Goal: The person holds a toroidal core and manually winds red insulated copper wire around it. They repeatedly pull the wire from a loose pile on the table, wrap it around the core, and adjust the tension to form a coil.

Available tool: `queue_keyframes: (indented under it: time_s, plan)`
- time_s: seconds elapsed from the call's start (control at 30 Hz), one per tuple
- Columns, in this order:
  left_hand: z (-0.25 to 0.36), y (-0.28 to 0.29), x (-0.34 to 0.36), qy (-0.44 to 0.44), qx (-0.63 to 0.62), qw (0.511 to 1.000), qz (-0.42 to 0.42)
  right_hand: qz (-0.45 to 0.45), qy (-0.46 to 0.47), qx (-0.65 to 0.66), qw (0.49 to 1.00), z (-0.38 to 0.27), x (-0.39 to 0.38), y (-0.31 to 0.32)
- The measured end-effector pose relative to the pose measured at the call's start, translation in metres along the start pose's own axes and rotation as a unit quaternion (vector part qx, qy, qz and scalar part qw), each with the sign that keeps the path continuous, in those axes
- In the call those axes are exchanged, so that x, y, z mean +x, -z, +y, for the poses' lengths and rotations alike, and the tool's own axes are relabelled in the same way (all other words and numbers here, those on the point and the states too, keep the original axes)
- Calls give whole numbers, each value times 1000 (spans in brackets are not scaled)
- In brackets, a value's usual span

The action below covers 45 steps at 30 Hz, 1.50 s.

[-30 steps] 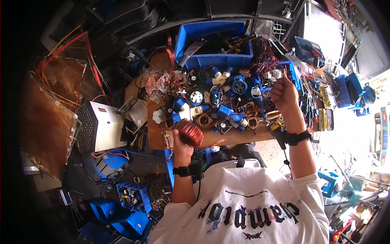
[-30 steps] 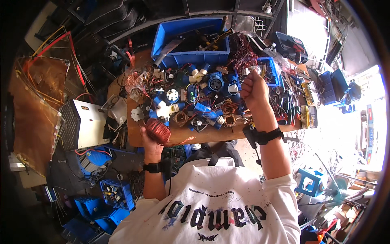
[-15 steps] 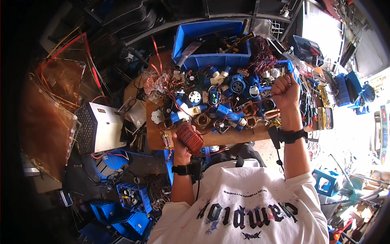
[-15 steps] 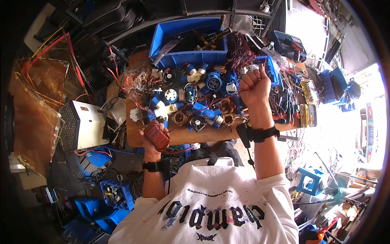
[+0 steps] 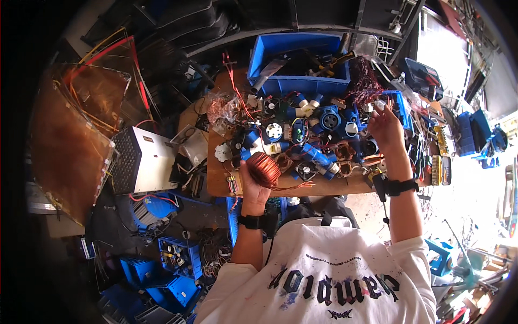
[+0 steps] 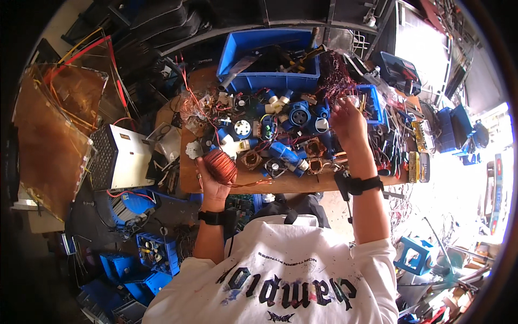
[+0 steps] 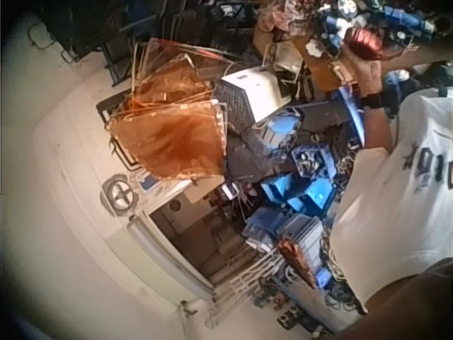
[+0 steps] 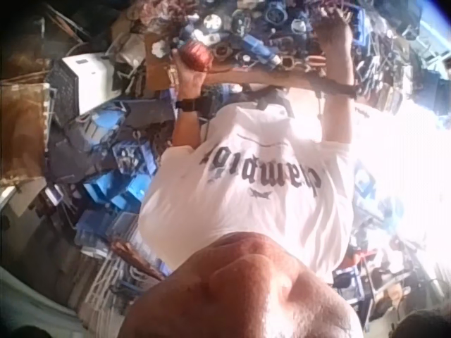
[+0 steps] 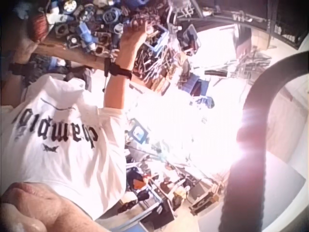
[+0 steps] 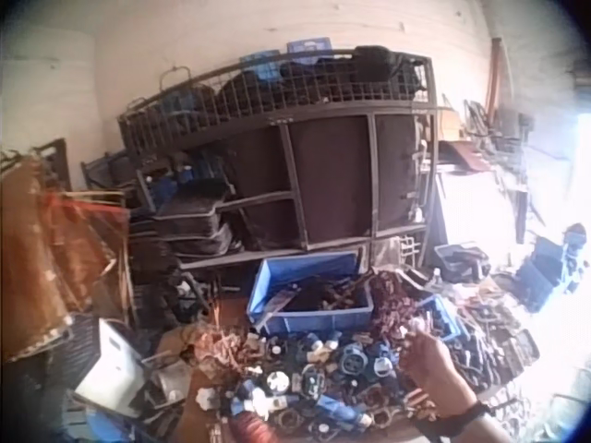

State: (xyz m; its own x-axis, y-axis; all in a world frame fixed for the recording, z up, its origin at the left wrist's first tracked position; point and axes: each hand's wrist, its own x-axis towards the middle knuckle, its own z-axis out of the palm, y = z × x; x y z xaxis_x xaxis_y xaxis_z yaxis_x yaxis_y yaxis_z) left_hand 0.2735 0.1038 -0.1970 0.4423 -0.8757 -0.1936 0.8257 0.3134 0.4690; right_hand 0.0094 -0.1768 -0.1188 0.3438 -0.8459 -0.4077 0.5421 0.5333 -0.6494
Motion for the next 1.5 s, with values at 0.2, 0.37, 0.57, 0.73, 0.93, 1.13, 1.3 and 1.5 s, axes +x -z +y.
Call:
queue_keyframes:
  time_s: [0.2, 0.37, 0.57, 0.73, 0.93, 1.13, 1.3, 1.5]
  plan:
    - [-2, -24, -3, -36, 21, 997, 71, 88, 328, -401, 851, 7, -31, -9]
    - [-13, -42, -3, -32, 54, 997, 34, -139, 430, -636, 625, 22, -82, -59]
    - [-25, -53, 4, 5, 25, 1000, 14, -246, 405, -725, 499, 40, -90, -74]
    - [-25, -66, 1, 11, -51, 999, -1, -311, 337, -703, 543, 39, -89, -70]
    - [-28, -67, -2, 29, -32, 998, -40, -325, 376, -673, 548, 36, -87, -69]
    - [-21, -84, -7, 46, -24, 998, -36, -345, 378, -670, 538, 30, -81, -70]
    - [-15, -97, -10, 83, 8, 994, -75, -374, 367, -648, 553, 32, -70, -66]
    - [-16, -112, -13, 111, 9, 993, -49, -399, 337, -629, 576, 31, -69, -68]
